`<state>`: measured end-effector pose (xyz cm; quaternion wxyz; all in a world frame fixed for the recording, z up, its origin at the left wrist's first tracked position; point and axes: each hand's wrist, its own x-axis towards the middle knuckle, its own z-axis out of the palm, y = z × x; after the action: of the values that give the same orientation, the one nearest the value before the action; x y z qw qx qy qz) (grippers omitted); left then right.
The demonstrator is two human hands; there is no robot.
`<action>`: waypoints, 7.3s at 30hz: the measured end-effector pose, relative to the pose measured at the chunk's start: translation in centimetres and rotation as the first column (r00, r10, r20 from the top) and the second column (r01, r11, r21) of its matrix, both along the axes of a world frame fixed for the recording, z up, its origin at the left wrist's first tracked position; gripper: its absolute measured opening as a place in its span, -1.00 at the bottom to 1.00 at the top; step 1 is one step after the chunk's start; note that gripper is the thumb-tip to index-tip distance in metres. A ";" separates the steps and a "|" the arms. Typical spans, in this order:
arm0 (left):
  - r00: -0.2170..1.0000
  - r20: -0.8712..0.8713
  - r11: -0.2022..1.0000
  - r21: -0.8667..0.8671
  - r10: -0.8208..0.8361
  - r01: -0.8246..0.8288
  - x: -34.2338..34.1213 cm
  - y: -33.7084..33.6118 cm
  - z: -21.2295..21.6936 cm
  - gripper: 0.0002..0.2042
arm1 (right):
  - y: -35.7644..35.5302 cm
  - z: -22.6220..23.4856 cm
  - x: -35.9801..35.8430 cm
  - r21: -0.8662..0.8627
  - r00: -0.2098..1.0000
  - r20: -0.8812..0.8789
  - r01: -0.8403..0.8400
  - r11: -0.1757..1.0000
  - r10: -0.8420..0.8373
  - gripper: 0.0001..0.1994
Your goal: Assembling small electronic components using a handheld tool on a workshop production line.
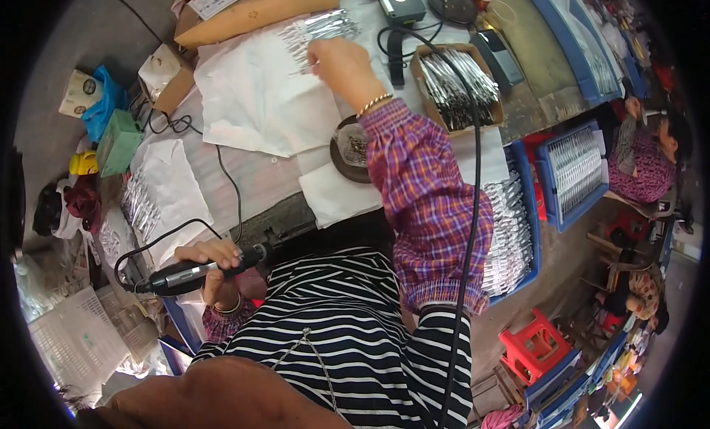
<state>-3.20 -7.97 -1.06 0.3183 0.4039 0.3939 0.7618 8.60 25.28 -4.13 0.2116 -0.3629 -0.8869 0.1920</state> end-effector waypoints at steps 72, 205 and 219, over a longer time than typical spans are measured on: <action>0.979 0.193 0.985 -0.138 -0.072 0.099 0.0 -1.9 -3.0 -0.68 | -12.0 0.2 1.0 -0.306 0.329 -0.256 -0.920 -0.247 -0.909 -0.60; 0.870 -0.112 0.603 -0.762 -0.480 0.235 4.3 6.8 -1.6 -0.73 | -23.4 -7.6 11.5 -0.939 0.760 -0.298 -0.342 0.035 -0.577 -0.71; 0.644 -0.315 0.515 -0.845 -0.697 0.145 5.8 9.2 -3.1 -0.55 | -24.1 -9.3 10.8 -0.919 0.685 -0.273 -0.393 -0.027 -0.676 -0.81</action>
<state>2.61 1.25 -4.21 0.4937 0.5477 0.6345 0.2320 19.42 1.16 -13.40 0.2261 -0.3965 -0.2602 0.8509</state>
